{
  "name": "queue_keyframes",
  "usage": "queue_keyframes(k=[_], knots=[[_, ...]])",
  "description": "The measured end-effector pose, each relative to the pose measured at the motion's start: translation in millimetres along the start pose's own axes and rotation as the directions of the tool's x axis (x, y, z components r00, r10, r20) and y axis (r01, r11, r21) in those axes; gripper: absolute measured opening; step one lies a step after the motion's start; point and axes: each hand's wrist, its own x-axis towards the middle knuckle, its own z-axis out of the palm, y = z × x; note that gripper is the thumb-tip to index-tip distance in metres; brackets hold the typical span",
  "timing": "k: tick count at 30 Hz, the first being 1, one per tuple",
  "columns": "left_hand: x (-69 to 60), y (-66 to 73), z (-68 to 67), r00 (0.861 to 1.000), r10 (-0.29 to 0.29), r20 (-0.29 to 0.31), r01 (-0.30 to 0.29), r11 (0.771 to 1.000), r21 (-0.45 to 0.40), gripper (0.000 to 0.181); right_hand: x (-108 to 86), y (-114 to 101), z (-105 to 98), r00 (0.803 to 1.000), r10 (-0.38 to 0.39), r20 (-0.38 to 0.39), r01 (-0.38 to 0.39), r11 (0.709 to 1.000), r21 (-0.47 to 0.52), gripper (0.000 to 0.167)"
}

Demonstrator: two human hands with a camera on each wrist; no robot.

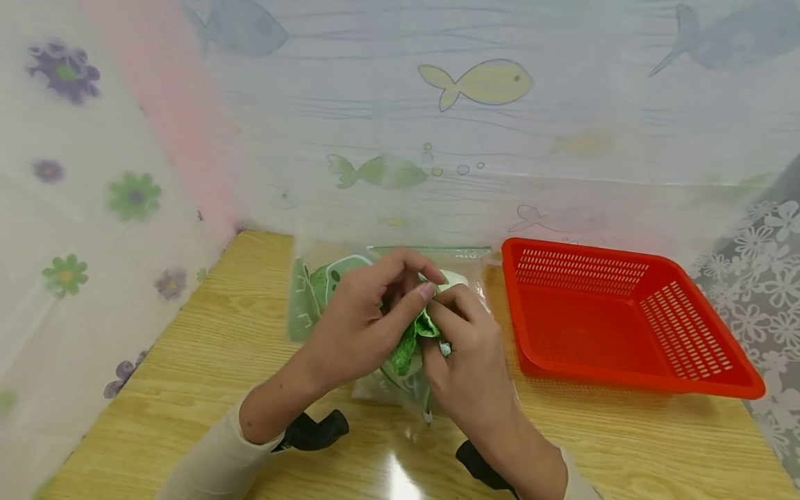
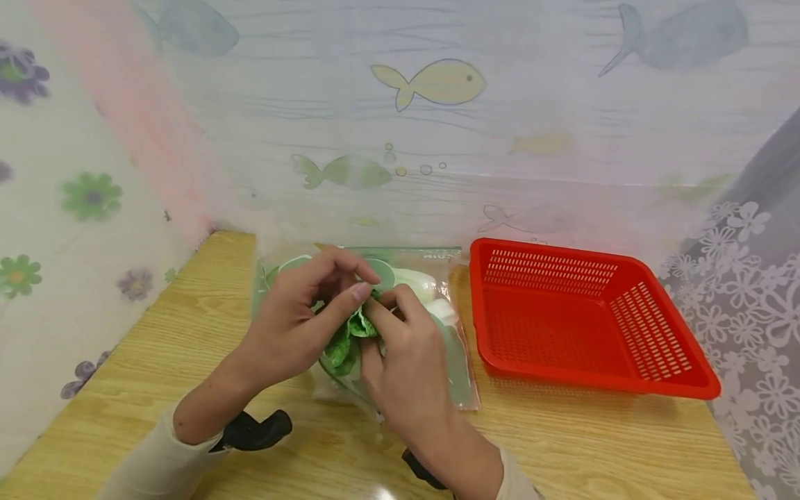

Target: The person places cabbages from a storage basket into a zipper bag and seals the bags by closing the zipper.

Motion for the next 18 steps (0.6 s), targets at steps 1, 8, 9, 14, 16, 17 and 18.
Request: queue_keyframes(k=[1, 8, 9, 14, 16, 17, 18], knots=[[-0.3, 0.5, 1.9, 1.0, 0.013, 0.006, -0.013, 1.0, 0.013, 0.01, 0.5, 1.0, 0.6, 1.0, 0.004, -0.011, -0.004, 1.0, -0.018, 0.029], [-4.2, -0.2, 18.1, 0.993, 0.107, 0.049, -0.113, 0.98, 0.162, 0.01, 0.5, 5.6, 11.7, 0.994, 0.063, -0.092, -0.076, 0.986, -0.145, 0.036], [-4.8, -0.2, 19.7, 0.992, 0.117, 0.05, -0.124, 0.976, 0.18, 0.01, 0.5, 6.4, 12.9, 0.992, 0.074, -0.106, -0.089, 0.986, -0.143, 0.037], [-5.2, -0.7, 22.3, 0.994, 0.101, 0.043, -0.108, 0.974, 0.2, 0.011, 5.0, 12.0, 11.4, 0.984, 0.158, -0.082, -0.161, 0.986, -0.036, 0.022], [-4.1, -2.4, 20.5, 0.997, 0.07, 0.036, -0.076, 0.979, 0.191, 0.011, 7.8, 12.9, 5.4, 0.976, 0.219, -0.001, -0.219, 0.974, 0.051, 0.016], [-3.4, -3.1, 18.9, 0.998, 0.054, 0.026, -0.058, 0.98, 0.188, 0.01, 9.1, 12.6, 1.5, 0.964, 0.256, 0.063, -0.263, 0.957, 0.122, 0.012], [-2.7, -3.7, 16.6, 0.999, 0.039, 0.01, -0.04, 0.981, 0.189, 0.01, 10.5, 11.6, -3.0, 0.946, 0.297, 0.133, -0.319, 0.927, 0.198, 0.012]])
